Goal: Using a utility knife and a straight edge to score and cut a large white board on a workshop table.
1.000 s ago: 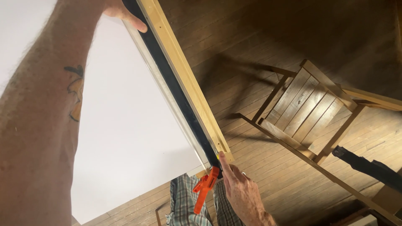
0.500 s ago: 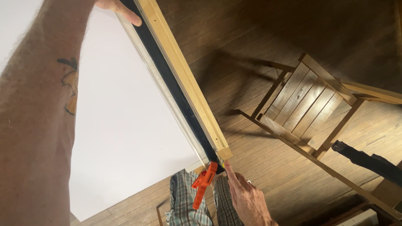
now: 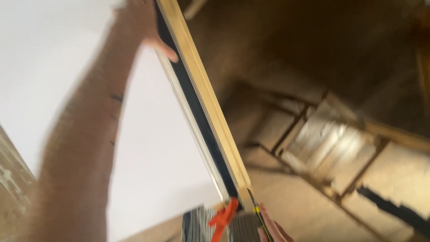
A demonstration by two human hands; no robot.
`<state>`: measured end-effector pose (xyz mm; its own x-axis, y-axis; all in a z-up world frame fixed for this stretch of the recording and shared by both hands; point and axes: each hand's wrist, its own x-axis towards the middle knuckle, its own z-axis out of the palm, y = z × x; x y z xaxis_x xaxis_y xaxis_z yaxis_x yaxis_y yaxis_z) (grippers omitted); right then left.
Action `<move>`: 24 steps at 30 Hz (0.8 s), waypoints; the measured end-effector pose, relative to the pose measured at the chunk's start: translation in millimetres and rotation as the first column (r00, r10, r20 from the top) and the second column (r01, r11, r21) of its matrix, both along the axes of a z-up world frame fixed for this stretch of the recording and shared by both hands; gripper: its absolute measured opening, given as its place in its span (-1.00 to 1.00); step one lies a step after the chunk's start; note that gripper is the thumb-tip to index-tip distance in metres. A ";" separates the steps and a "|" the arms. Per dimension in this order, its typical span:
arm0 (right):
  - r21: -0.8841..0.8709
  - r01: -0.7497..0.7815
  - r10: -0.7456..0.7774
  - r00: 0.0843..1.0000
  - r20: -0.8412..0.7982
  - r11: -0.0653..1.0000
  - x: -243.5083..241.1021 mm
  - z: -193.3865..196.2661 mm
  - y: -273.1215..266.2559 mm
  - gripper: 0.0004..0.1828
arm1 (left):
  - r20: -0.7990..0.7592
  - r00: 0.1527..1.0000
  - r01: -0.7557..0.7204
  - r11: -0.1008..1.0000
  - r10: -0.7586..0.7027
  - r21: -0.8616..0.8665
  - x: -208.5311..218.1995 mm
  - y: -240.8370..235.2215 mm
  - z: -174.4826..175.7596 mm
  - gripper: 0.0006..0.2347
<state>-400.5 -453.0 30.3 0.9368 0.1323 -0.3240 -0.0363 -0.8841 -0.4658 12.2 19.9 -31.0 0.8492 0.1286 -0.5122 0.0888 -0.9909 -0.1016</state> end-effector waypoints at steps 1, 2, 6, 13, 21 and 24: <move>0.017 -0.031 0.030 0.999 0.039 0.999 27.1 -12.4 -11.0 -0.23 | 0.039 0.999 -0.031 0.999 0.030 0.017 -0.7 -5.2 -2.9 0.45; 0.080 0.094 -0.064 0.944 -0.323 0.992 56.0 -23.3 -19.9 -0.20 | -0.006 1.000 -0.015 0.996 0.016 0.086 0.7 -9.6 -6.0 0.53; -0.009 -0.015 0.012 0.968 -0.249 1.000 200.9 18.1 92.7 -0.13 | -0.073 0.997 -0.005 0.992 0.015 0.130 -2.2 -18.7 3.8 0.55; 0.284 -0.252 0.266 0.964 -0.011 0.925 406.9 49.2 311.0 -0.28 | -0.068 0.998 -0.006 0.989 0.016 0.150 -6.3 -17.2 17.4 0.50; 0.209 -0.239 0.205 0.963 0.175 0.948 572.5 -44.6 460.1 -0.40 | -0.095 0.995 0.012 0.998 -0.007 0.058 -6.5 -11.8 28.5 0.44; 0.221 -0.237 0.208 0.967 0.148 0.946 581.2 -38.5 479.0 -0.41 | -0.089 0.996 0.005 1.000 -0.004 0.011 -6.3 -7.3 36.2 0.38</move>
